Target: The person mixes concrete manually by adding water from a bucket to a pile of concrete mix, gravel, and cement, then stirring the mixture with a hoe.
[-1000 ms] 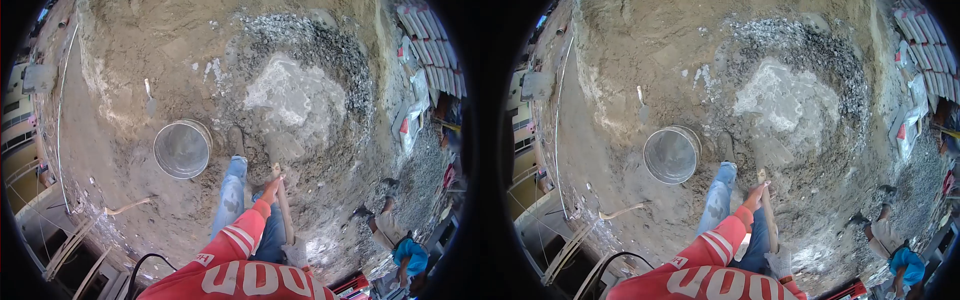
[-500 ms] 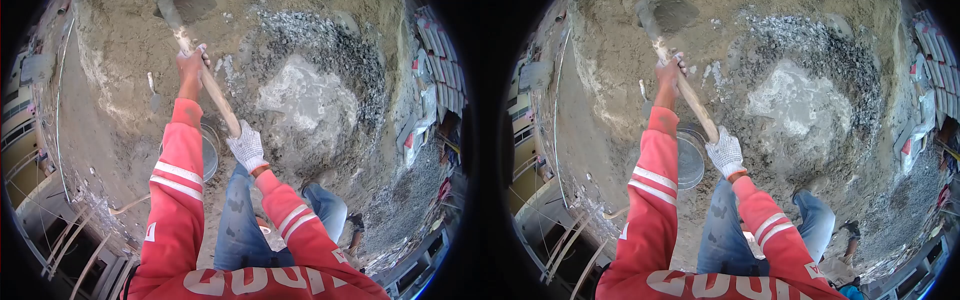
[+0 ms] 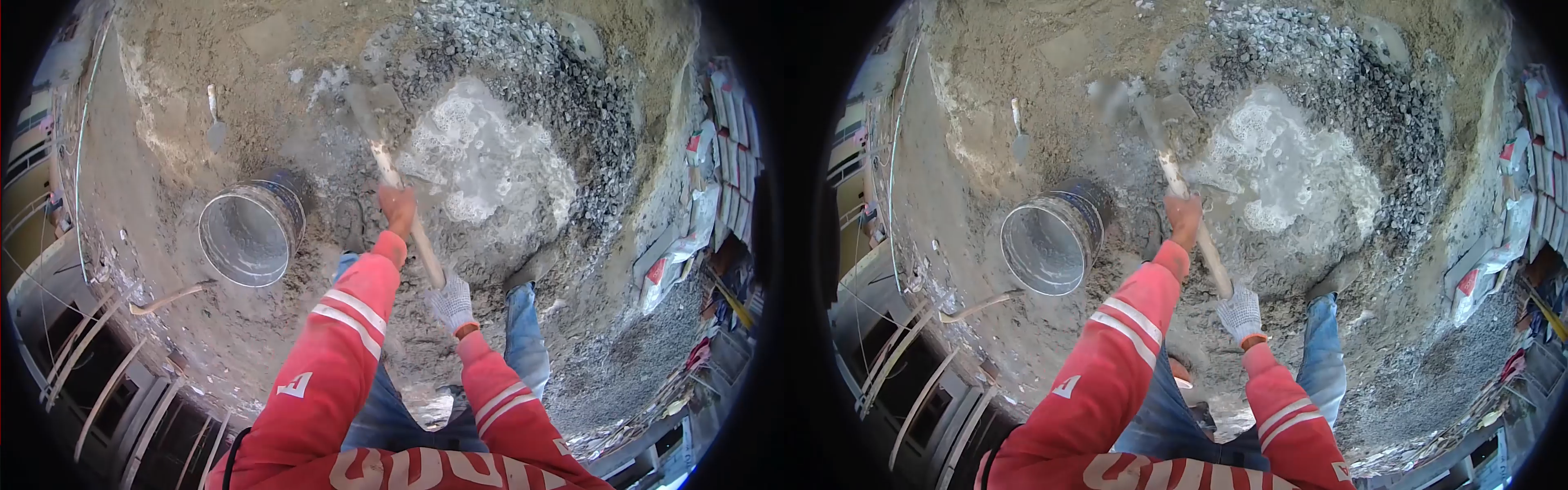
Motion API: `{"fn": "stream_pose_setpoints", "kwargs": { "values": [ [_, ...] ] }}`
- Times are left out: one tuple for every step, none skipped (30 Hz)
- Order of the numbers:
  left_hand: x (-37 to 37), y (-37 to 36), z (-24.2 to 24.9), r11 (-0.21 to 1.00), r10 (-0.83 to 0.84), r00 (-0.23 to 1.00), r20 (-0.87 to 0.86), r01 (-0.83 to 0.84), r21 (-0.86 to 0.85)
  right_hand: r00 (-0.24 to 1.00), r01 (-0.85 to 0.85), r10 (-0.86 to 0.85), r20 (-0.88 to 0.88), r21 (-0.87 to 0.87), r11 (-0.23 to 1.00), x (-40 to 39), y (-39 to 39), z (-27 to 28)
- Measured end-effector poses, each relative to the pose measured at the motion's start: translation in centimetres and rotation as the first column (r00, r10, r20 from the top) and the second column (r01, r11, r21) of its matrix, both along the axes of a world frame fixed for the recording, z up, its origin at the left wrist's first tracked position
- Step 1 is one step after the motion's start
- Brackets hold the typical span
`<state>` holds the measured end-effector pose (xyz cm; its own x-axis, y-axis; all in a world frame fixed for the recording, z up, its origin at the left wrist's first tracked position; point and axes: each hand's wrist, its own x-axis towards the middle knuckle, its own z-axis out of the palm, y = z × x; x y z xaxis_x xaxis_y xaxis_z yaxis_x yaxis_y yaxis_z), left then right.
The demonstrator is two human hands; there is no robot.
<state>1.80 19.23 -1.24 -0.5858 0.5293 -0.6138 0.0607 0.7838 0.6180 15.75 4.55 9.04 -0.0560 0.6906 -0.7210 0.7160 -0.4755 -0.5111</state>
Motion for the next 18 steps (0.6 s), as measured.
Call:
{"fn": "stream_pose_setpoints", "kwargs": {
  "values": [
    [2.0, -2.6, -0.3, 0.995, 0.08, 0.995, 0.053, -0.077, -0.064, 1.0, -0.011, 0.01, -0.013, -0.075, 0.997, 2.3, -1.4, 1.2],
    [4.0, -4.8, 1.2, 0.991, 0.092, 0.996, 0.008, -0.091, -0.101, 0.998, -0.062, 0.064, 0.02, -0.089, 0.994, 4.5, -3.1, 2.1],
    [5.0, -5.9, 1.9, 0.985, 0.099, 0.994, -0.04, -0.103, -0.137, 0.992, -0.108, 0.114, 0.05, -0.103, 0.989, 5.8, -4.0, 2.3],
    [4.6, -5.6, 3.0, 0.984, 0.108, 0.993, -0.049, -0.114, -0.139, 0.992, -0.118, 0.123, 0.04, -0.105, 0.987, 6.2, -3.9, 1.8],
    [4.1, -5.3, 4.9, 0.964, 0.24, 0.971, 0.008, -0.238, -0.12, 0.988, -0.155, 0.156, 0.005, -0.062, 0.986, 6.4, -3.7, 1.4],
    [3.4, -5.2, 6.6, 0.928, 0.365, 0.929, 0.066, -0.357, -0.11, 0.982, -0.188, 0.187, -0.029, -0.021, 0.982, 6.4, -3.3, 1.0],
    [1.5, -4.3, 7.8, 0.945, 0.325, 0.945, 0.021, -0.326, 0.011, 0.974, -0.227, 0.226, -0.029, -0.064, 0.972, 4.8, -1.1, 0.9],
    [-1.3, -2.5, 8.2, 0.95, 0.288, 0.957, -0.03, -0.281, 0.138, 0.953, -0.301, 0.302, -0.01, 0.037, 0.953, 2.7, 0.6, -0.3],
    [-4.1, -1.1, 7.7, 0.929, 0.326, 0.943, -0.073, -0.305, 0.211, 0.927, -0.375, 0.376, 0.015, 0.129, 0.918, 0.5, 2.0, -1.3],
    [-6.6, 0.8, 8.3, 0.916, 0.322, 0.943, -0.09, -0.286, 0.281, 0.927, -0.371, 0.374, -0.027, 0.078, 0.925, -1.9, 4.5, -1.4],
    [-9.1, 2.6, 7.6, 0.897, 0.349, 0.933, -0.085, -0.306, 0.32, 0.928, -0.365, 0.367, -0.065, 0.029, 0.93, -4.0, 7.1, -1.4],
    [-11.0, 3.7, 6.6, 0.877, 0.374, 0.924, -0.079, -0.324, 0.354, 0.929, -0.359, 0.363, -0.063, 0.073, 0.931, -5.7, 8.5, -2.3],
    [-12.2, 3.8, 4.9, 0.883, 0.372, 0.924, -0.087, -0.324, 0.339, 0.931, -0.351, 0.359, -0.06, 0.112, 0.93, -6.4, 8.7, -2.7],
    [-13.1, 3.6, 2.7, 0.93, 0.309, 0.95, -0.047, -0.292, 0.224, 0.933, -0.348, 0.355, -0.063, 0.101, 0.932, -6.2, 8.3, -2.1],
    [-13.4, 3.0, 0.2, 0.961, 0.251, 0.968, 0.006, -0.25, 0.12, 0.947, -0.32, 0.318, -0.054, -0.036, 0.947, -5.8, 8.3, -1.1],
    [-12.3, 0.3, -4.2, 0.968, 0.248, 0.969, 0.016, -0.248, 0.035, 0.958, -0.285, 0.283, -0.036, -0.168, 0.944, -5.2, 8.2, -0.4],
    [-10.1, -2.6, -8.7, 0.969, 0.245, 0.969, 0.03, -0.244, -0.048, 0.965, -0.255, 0.261, -0.003, -0.231, 0.939, -3.6, 6.4, 0.6],
    [-6.1, -5.4, -10.2, 0.976, 0.161, 0.986, -0.043, -0.165, -0.139, 0.972, -0.221, 0.236, 0.019, -0.281, 0.934, -1.4, 4.3, 0.8]
  ]
}}
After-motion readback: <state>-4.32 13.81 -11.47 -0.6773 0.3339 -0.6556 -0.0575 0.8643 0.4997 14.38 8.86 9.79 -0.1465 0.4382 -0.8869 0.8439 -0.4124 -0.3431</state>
